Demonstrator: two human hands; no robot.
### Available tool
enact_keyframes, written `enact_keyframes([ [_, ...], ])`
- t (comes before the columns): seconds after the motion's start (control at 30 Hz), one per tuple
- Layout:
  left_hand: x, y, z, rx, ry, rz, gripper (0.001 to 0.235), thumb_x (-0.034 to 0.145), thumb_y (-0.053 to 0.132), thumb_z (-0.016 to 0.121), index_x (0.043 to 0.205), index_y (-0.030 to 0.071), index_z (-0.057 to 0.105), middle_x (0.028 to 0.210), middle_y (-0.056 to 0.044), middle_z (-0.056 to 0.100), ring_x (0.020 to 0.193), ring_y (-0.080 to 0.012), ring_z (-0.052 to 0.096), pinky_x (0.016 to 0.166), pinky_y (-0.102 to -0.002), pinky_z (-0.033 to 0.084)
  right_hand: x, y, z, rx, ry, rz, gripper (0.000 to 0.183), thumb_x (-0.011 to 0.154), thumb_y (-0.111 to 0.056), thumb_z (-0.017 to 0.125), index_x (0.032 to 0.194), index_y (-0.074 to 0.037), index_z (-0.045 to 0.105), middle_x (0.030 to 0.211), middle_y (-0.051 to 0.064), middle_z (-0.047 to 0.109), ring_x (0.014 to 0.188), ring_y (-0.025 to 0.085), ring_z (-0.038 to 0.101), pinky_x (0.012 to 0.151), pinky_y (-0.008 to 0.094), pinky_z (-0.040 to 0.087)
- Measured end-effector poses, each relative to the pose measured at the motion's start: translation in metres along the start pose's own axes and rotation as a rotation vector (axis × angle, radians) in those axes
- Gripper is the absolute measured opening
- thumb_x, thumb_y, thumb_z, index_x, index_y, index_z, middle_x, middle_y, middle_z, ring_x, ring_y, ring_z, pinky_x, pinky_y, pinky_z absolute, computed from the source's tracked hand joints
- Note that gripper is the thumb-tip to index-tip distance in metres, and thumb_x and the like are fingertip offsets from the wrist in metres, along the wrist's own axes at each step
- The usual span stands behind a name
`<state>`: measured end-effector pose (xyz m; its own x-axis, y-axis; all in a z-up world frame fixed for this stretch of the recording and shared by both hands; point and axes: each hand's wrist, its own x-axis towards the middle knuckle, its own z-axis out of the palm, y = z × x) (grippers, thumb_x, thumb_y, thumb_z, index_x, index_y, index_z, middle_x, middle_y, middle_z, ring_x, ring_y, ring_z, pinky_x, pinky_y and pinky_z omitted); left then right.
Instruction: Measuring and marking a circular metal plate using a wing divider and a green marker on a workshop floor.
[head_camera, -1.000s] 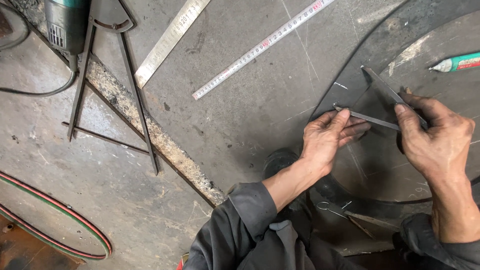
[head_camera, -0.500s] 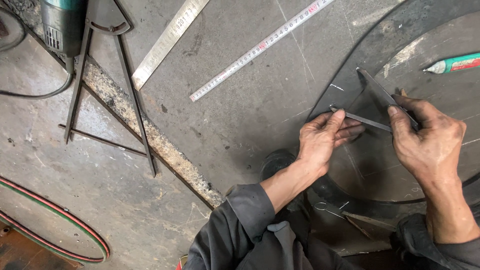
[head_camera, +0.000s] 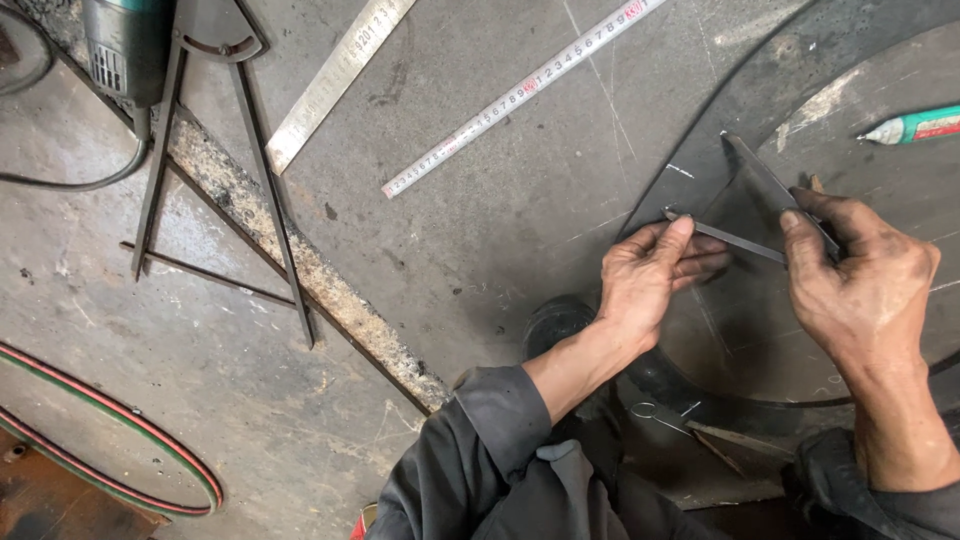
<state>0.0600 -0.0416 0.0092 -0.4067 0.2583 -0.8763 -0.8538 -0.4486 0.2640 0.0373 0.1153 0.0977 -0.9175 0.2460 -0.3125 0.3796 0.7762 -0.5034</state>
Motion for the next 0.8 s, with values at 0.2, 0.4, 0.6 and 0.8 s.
enact_keyframes([
  [0.2,0.003,0.000,-0.001,0.024,-0.023,-0.034,0.036,0.105,0.030,0.064,0.118,-0.003,0.064,0.106,-0.018,0.075,0.095,-0.0266,0.075,0.086,-0.039,0.060,0.001,0.002,-0.002,-0.028,-0.024,0.015,0.019,0.105,-0.011,0.075,0.115,0.005,0.075,0.093,0.022,0.073,0.077,0.027,0.073,0.071,0.034,0.055],
  [0.4,0.005,-0.008,-0.003,-0.037,-0.033,0.006,0.034,0.106,0.029,0.064,0.118,-0.002,0.063,0.107,-0.018,0.074,0.097,-0.0255,0.074,0.090,-0.039,0.059,0.003,-0.005,-0.004,-0.050,-0.029,0.018,0.022,0.103,-0.009,0.075,0.119,0.005,0.075,0.093,0.023,0.073,0.074,0.028,0.073,0.069,0.035,0.055],
  [0.6,0.002,0.005,0.001,0.007,-0.007,-0.045,0.032,0.106,0.029,0.062,0.114,-0.002,0.064,0.105,-0.018,0.074,0.095,-0.0282,0.074,0.086,-0.041,0.059,0.002,-0.006,-0.004,-0.057,-0.020,-0.017,0.023,0.103,-0.010,0.075,0.121,0.005,0.075,0.095,0.024,0.073,0.080,0.029,0.074,0.072,0.036,0.057],
  [0.8,0.001,0.010,0.004,0.054,-0.054,-0.115,0.032,0.108,0.032,0.059,0.114,0.000,0.063,0.108,-0.018,0.075,0.099,-0.0287,0.074,0.090,-0.042,0.059,0.011,-0.017,-0.014,-0.109,-0.065,0.039,0.024,0.101,-0.011,0.075,0.122,0.002,0.076,0.088,0.024,0.073,0.071,0.028,0.073,0.066,0.037,0.056],
])
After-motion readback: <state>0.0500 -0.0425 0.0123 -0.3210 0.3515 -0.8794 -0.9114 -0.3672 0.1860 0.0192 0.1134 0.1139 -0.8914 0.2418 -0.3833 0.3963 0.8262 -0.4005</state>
